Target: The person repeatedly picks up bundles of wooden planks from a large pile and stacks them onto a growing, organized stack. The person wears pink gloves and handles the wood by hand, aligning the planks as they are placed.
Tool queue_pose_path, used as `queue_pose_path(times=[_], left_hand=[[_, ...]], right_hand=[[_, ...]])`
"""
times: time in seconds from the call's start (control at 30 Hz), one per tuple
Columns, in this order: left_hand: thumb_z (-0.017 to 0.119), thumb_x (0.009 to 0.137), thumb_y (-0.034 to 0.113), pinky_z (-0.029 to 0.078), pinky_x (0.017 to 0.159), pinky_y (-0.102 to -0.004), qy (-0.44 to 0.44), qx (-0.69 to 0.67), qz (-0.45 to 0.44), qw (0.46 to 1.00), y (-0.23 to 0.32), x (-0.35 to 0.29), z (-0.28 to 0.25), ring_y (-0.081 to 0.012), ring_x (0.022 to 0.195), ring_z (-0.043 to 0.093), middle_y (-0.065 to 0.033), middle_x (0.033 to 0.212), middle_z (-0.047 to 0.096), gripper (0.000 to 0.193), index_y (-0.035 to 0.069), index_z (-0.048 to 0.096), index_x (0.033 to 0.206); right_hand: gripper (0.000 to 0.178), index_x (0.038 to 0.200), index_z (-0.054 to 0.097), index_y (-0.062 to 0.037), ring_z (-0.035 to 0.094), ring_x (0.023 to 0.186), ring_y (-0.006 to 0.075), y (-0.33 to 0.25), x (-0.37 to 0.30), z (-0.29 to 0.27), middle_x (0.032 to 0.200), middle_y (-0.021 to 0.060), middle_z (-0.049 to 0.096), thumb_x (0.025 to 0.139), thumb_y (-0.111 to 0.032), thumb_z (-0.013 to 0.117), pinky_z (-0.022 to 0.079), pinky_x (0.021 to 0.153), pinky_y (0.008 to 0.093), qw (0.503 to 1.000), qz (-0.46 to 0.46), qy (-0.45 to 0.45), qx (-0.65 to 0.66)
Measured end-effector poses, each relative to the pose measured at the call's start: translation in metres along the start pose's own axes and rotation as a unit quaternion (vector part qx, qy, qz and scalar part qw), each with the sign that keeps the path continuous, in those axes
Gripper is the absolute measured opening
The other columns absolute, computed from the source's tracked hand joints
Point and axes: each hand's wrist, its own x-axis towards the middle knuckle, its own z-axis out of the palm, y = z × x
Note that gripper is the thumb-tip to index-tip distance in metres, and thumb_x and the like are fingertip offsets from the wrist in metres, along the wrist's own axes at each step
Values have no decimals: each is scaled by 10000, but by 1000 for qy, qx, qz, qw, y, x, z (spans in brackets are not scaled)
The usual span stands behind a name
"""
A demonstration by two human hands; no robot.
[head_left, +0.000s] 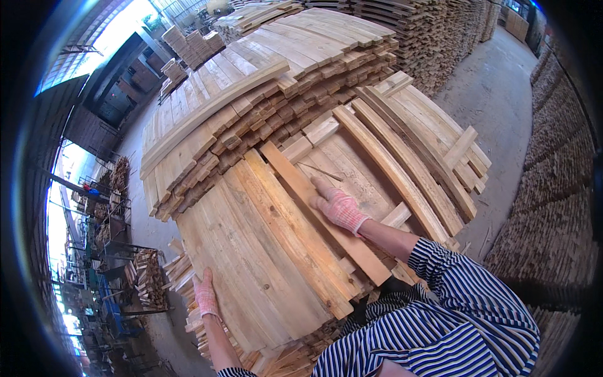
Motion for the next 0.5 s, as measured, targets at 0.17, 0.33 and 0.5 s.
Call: queue_pose_path(times=[0.17,0.33,0.5], left_hand=[[688,951,429,421,1078,-392,21,24,-1,999,3,-10,-5,-310,1265,548,-205,1431,552,785,-78,409,1481],[670,958,433,437,1062,-400,30,39,-10,999,12,-14,5,-313,1254,557,-206,1428,557,765,-79,423,1470],[663,950,456,448,1045,-395,19,54,18,998,11,-8,4,-318,1243,574,-215,1382,593,762,-75,449,1452]], right_hand=[[657,1532,401,-50,530,1327,394,-34,-28,-19,1420,278,548,1001,-409,545,412,1104,402,999,38,-9,6],[588,1498,415,-42,554,1275,409,-45,-21,16,1318,272,612,1012,-365,491,463,1025,465,996,32,-56,-54],[460,1305,484,-2,621,1052,454,-69,-5,48,1120,270,665,986,-329,537,493,894,528,951,-18,-34,-306]])
